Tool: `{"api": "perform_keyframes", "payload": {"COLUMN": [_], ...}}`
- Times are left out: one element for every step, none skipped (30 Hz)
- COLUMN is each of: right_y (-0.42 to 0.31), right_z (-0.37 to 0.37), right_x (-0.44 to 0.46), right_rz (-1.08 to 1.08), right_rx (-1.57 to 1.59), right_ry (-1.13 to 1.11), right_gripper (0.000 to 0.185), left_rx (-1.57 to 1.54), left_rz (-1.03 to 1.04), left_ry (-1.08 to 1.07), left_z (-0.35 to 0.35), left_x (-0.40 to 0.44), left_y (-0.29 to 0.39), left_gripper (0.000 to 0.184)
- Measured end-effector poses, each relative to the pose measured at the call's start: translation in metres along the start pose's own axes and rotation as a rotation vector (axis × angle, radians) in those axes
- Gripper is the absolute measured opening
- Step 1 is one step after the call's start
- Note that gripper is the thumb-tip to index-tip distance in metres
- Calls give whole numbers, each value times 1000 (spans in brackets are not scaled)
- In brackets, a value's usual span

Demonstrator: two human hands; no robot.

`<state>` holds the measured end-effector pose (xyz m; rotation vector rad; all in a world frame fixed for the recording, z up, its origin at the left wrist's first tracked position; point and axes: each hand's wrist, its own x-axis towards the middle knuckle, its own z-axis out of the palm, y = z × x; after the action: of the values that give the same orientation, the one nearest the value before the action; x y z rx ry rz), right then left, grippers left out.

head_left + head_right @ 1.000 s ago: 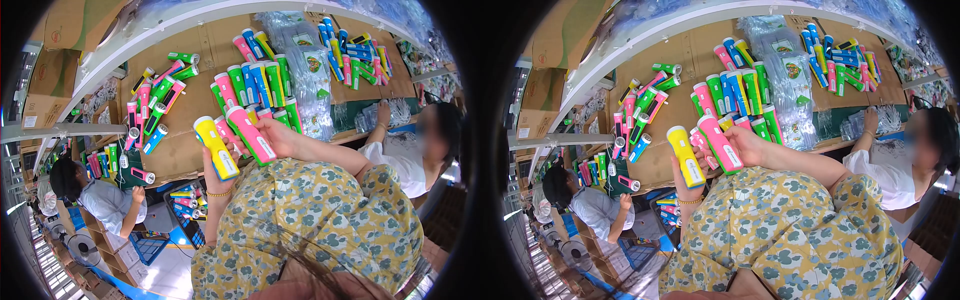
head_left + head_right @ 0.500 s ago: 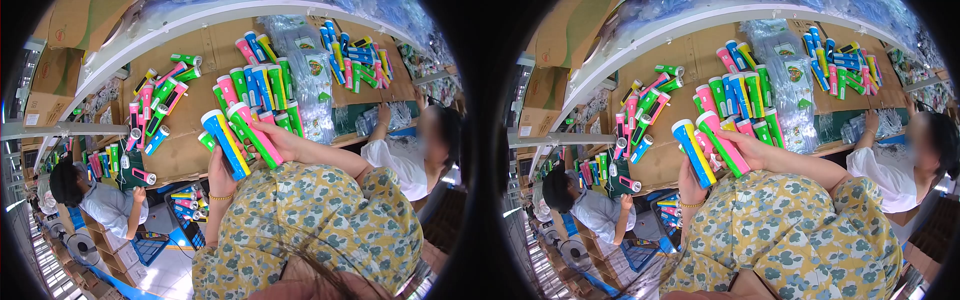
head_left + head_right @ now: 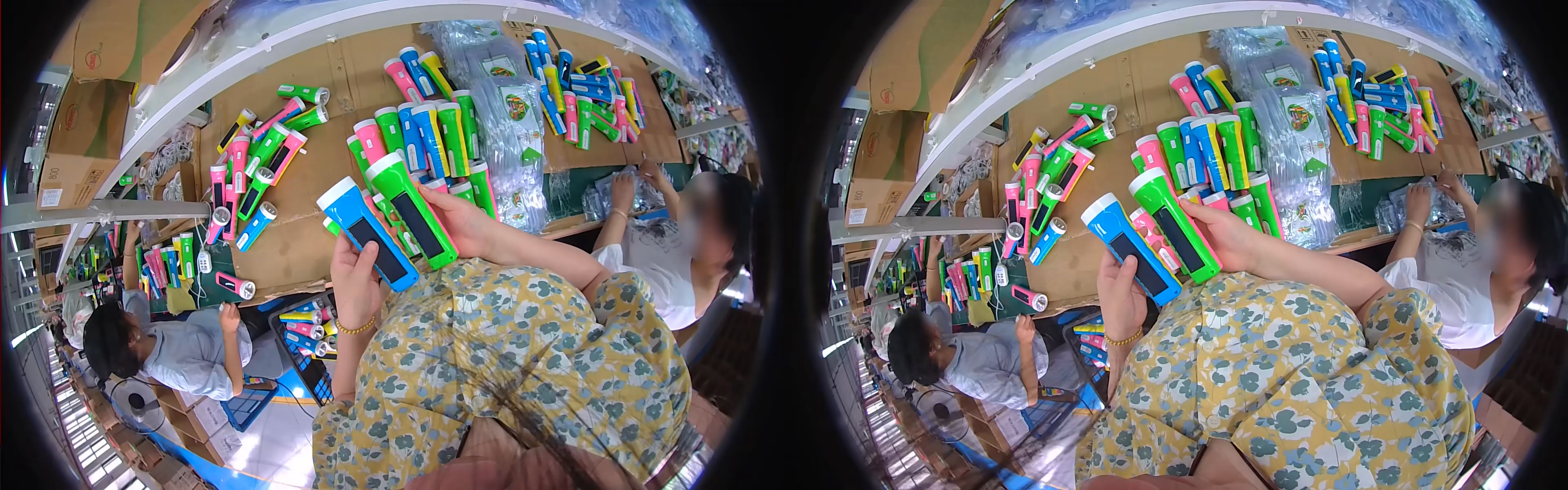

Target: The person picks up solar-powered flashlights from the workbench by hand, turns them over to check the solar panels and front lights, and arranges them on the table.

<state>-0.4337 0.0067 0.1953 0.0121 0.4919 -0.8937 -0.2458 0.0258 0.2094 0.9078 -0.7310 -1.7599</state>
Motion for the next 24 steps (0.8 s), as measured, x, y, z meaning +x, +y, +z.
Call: {"api": "perform_keyframes", "payload": {"right_y": [-1, -1, -2, -2, -2, -2, -2, -2, -2, -2, -2, -3, -3, -3, -3, -2, -2, -2, -2, -2, -3, -3, -3, -3], "right_z": [1, 2, 2, 2, 2, 3, 4, 4, 4, 4, 2, 0, -2, -2, -3, -3, -4, -5, -5, -5, -4, -2, -1, 0], "right_x": [-1, -1, -1, 0, 0, 0, -1, -1, -1, -1, -1, -1, -1, 0, 0, 0, 0, 0, 1, 0, 0, -1, -1, -2], "right_rz": [5, 6, 5, 7, 8, 8, 4, -1, -2, -1, -3, 1, 4, 3, -1, -7, -9, -6, -2, -2, -4, -6, -6, -11], "right_rx": [2, 5, 8, 16, 17, 10, 4, 3, 8, 14, 15, 9, 3, 3, -6, -14, -13, -17, -21, -21, -31, -41, -42, -37], "right_ry": [3, -15, -34, -68, -68, -52, -34, -31, -24, -17, -17, -53, -88, -88, -69, -50, -48, -46, -45, -45, -41, -37, -37, -44], "right_gripper": [38, 39, 39, 39, 39, 39, 39, 39, 39, 39, 39, 40, 42, 42, 42, 42, 42, 42, 42, 42, 42, 42, 42, 43], "left_rx": [14, 29, 14, 14, -25, -66, -68, -47, -24, -20, -19, -25, -31, -32, -21, -10, -11, -20, -28, -28, -18, -8, -9, -10], "left_rz": [8, 17, 11, 11, 7, 4, 2, 4, 7, 14, 14, 19, 25, 24, 28, 32, 30, 35, 40, 40, 41, 43, 44, 45], "left_ry": [3, 6, 19, 23, 47, 66, 61, 67, 75, 66, 65, 66, 67, 66, 60, 54, 51, 53, 55, 54, 49, 44, 44, 56], "left_z": [3, 4, 2, 3, 4, 6, 7, 7, 7, 8, 9, 10, 11, 10, 9, 9, 8, 7, 7, 7, 7, 8, 9, 10], "left_x": [0, -1, 0, 1, 2, 4, 4, 4, 3, 3, 3, 3, 3, 3, 3, 3, 3, 3, 3, 2, 2, 1, 1, 1], "left_y": [4, 6, 6, 6, 6, 6, 6, 6, 7, 7, 8, 8, 8, 8, 8, 7, 7, 7, 6, 7, 7, 7, 8, 8], "left_gripper": [41, 39, 36, 36, 38, 41, 41, 41, 42, 43, 43, 43, 43, 43, 43, 43, 43, 43, 42, 42, 38, 34, 34, 34]}}
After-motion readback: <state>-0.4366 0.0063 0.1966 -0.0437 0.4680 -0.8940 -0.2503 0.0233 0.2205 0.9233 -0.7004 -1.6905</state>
